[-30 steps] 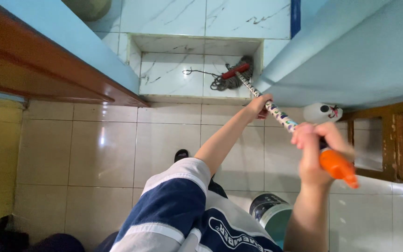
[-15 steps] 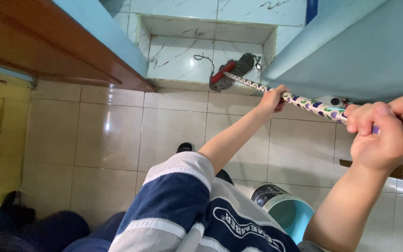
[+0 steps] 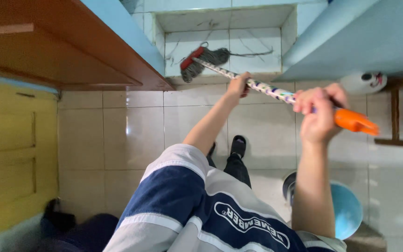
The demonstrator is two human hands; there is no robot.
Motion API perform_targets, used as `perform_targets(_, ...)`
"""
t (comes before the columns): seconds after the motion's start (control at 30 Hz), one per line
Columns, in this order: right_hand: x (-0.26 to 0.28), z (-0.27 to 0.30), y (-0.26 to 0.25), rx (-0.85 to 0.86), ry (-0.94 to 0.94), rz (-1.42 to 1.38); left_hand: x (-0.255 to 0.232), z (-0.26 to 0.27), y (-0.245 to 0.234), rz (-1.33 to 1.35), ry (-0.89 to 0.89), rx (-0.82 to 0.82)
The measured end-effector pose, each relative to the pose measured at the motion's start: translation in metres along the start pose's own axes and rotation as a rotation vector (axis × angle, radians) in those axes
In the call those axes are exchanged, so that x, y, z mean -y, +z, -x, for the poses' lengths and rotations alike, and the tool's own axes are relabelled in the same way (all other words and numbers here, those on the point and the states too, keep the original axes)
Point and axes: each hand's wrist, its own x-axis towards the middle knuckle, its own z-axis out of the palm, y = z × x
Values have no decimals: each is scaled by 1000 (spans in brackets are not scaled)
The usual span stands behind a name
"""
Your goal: The person mops the floor, moves two chairs aside to mop the newly cleared area, and then carries a bucket of water to a different spot to dip the mop.
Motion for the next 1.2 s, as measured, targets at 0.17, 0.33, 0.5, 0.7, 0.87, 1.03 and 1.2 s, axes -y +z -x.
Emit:
perform_targets(0.17, 9, 59, 31, -97, -35, 75, -10, 38, -55, -377, -126, 128)
perform_targets(0.33, 54, 121, -4, -234, -128, 82, 10, 88, -65, -755, 14, 245)
perform_targets(0.5, 128, 167, -3, -577, -218, -53, 27, 173, -25, -1137, 1251, 522)
perform_targets(0.7, 162, 220, -86, -559, -525, -26, 85, 170, 69, -1487, 1026, 918)
perform_targets(0.87, 153, 236, -123, -719, -359, 182, 105, 198, 149, -1585, 986, 1076)
perform_targets(1.03, 51, 264, -157, -668, 238, 294, 118, 241, 237, -1450, 989, 1148)
perform_targets(1.2, -44, 286, -204, -507, 536, 549, 109, 328, 318, -1320, 1076, 1273)
